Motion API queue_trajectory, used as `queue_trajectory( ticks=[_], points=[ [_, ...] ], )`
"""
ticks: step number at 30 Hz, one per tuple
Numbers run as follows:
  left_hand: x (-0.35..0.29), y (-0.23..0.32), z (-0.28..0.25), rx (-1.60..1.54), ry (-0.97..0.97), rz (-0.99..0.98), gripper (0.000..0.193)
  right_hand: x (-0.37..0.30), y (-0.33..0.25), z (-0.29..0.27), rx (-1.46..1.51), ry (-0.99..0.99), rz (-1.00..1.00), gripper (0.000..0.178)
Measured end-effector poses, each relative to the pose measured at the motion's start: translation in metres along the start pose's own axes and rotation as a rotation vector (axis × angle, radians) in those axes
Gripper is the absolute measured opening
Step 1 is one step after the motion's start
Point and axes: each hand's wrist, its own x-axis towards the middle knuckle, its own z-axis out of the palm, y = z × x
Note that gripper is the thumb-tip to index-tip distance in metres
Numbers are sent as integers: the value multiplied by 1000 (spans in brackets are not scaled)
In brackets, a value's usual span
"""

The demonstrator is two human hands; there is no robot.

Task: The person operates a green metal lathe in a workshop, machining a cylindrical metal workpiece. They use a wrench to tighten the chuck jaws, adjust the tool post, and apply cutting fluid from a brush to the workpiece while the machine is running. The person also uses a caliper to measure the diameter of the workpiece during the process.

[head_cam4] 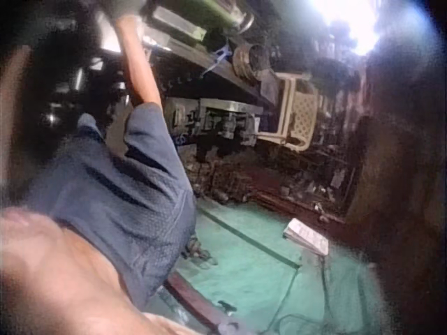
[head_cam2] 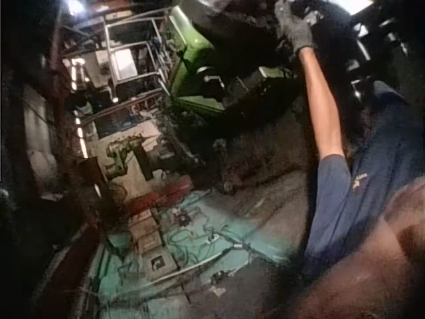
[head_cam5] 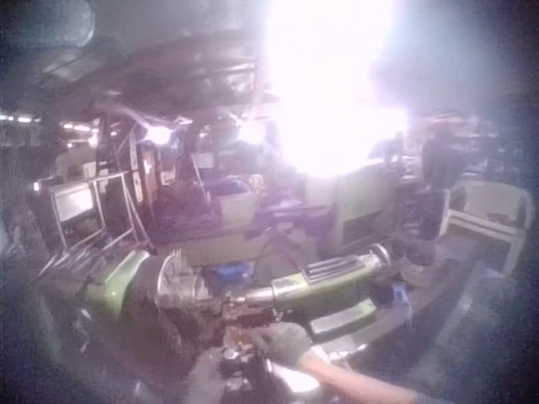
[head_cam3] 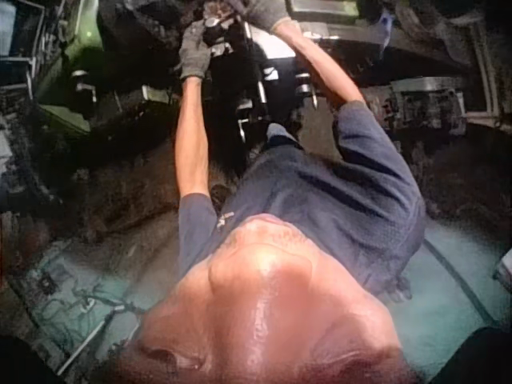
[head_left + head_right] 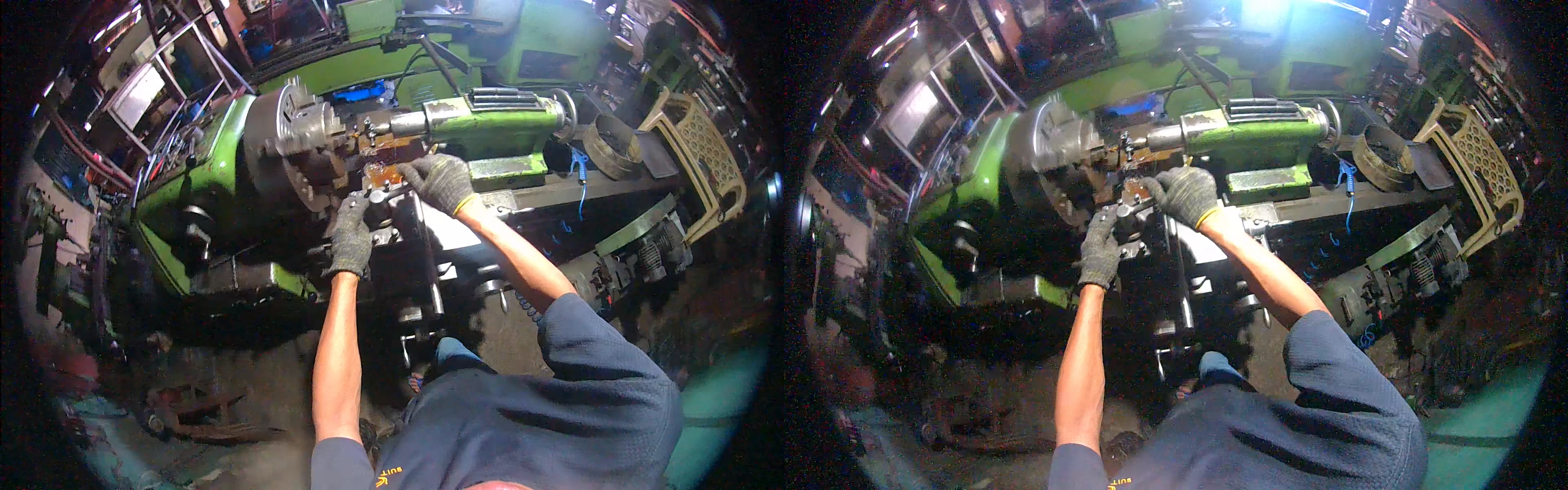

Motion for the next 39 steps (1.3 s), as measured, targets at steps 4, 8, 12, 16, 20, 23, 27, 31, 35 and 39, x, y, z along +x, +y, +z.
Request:
queue_trajectory(
  ticks=[4, 8, 12, 16, 20, 23, 27, 31, 35, 39],
  points=[
    [-6, -1, -6, 81, 18, -7, 47, 5, -17, -12, 84, -171, 115, 48],
    [-5, -4, 2, 23, -10, -47, 50, -1, -2, -2, -6, -78, 62, 47],
    [-9, 3, -4, -8, -52, -87, 56, -5, 2, 10, 30, 54, 63, 46],
    [-12, -1, -7, -109, -73, -128, 59, -3, -11, 11, 75, 60, 110, 44],
    [-7, -7, 1, -73, 34, -9, 57, 3, -10, 6, 48, 55, 89, 42],
    [-4, -8, 1, -114, -78, -92, 62, 4, -12, -1, 36, -3, 138, 43],
    [-6, 5, -15, -136, -129, -143, 54, 6, -20, -3, 2, -151, 287, 50],
    [-14, -3, -47, -91, -281, -103, 61, 21, -44, -21, -96, -382, 459, 50],
    [4, -37, -112, -40, -291, 179, 59, 29, -30, -23, -188, -582, 477, 58],
    [59, -107, -212, 107, 103, 356, 30, 52, -33, -17, -100, -829, 667, 55]
  ],
)
